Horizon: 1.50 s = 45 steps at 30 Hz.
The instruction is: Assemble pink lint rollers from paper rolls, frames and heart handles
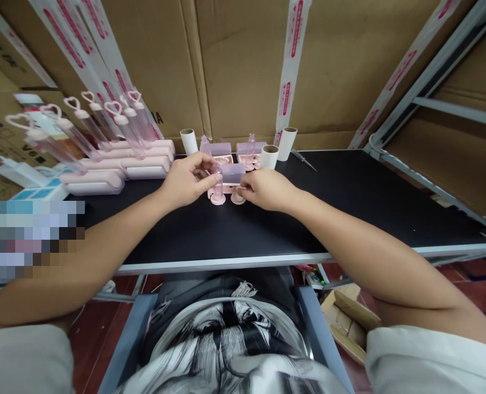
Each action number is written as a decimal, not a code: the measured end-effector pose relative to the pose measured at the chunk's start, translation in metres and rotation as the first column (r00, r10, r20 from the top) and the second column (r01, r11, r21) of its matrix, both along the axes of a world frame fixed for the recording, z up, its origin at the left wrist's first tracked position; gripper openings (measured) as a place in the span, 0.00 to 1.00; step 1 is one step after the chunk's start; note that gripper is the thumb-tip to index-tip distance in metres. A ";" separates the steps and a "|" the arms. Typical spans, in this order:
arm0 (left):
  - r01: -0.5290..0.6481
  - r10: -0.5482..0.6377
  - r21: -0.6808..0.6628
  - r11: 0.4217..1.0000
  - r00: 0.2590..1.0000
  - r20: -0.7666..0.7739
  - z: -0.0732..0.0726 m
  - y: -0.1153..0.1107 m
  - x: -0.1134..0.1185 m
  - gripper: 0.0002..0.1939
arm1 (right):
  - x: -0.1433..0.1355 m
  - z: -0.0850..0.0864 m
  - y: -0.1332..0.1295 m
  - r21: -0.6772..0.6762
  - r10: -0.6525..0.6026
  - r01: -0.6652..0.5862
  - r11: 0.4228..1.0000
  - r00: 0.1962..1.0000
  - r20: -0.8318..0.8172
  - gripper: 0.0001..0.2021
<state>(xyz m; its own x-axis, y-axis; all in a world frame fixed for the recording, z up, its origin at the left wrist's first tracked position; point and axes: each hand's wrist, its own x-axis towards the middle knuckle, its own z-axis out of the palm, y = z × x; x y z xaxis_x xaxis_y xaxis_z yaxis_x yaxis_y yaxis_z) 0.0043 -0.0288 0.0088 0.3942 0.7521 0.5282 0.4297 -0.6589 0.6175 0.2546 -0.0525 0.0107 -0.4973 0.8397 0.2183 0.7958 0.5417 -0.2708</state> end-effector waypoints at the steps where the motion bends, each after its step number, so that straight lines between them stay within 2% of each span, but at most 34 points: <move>1: 0.003 -0.003 0.006 1.000 1.000 -0.021 -0.001 0.001 -0.001 0.18 | -0.002 -0.003 0.002 0.006 -0.003 0.002 1.000 1.000 0.015 0.13; 7: 0.044 -0.004 0.155 0.987 0.967 -0.254 -0.005 0.013 -0.008 0.14 | -0.006 -0.010 0.007 0.009 -0.040 0.041 0.999 0.997 -0.069 0.07; 9: 0.053 -0.010 0.126 0.991 0.947 -0.322 -0.006 0.015 -0.011 0.17 | -0.005 -0.011 0.007 -0.018 -0.040 0.038 0.999 0.992 -0.122 0.05; 12: 0.029 -0.004 0.062 0.998 0.931 -0.365 -0.005 0.016 -0.013 0.21 | -0.003 -0.012 0.008 -0.049 -0.016 0.007 0.999 0.985 -0.175 0.08; 18: 0.005 -0.017 -0.032 0.999 0.911 -0.411 -0.001 0.015 -0.017 0.20 | 0.001 -0.012 0.008 -0.053 0.052 -0.068 0.996 0.963 -0.266 0.12; 21: 0.013 -0.035 -0.056 0.998 0.911 -0.410 0.001 0.013 -0.018 0.18 | 0.004 -0.011 0.011 -0.017 0.057 -0.066 0.998 0.945 -0.321 0.14; 27: 0.003 -0.036 -0.077 0.997 0.904 -0.427 0.005 0.008 -0.017 0.20 | 0.012 -0.014 0.022 -0.035 0.079 -0.102 0.994 0.906 -0.415 0.08; 38: 0.021 -0.056 -0.081 0.997 0.887 -0.459 0.012 0.010 -0.024 0.22 | 0.015 -0.011 0.025 -0.087 0.125 -0.180 0.980 0.890 -0.439 0.12; 42: -0.022 -0.027 -0.082 0.996 0.838 -0.545 0.018 0.006 -0.025 0.27 | 0.018 -0.013 0.027 -0.108 0.127 -0.186 0.977 0.903 -0.410 0.16; 45: -0.091 0.047 -0.037 0.995 0.772 -0.634 0.020 0.003 -0.022 0.36 | 0.018 -0.014 0.026 -0.091 0.126 -0.163 0.982 0.939 -0.319 0.18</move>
<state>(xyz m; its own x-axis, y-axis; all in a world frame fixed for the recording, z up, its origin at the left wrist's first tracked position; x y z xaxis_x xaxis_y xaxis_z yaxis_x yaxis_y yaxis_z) -0.0180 -0.0257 0.0287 0.5684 0.8124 0.1302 0.7801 -0.5825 0.2285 0.2727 -0.0265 -0.0033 -0.5382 0.7920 0.2881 0.5776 0.5956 -0.5583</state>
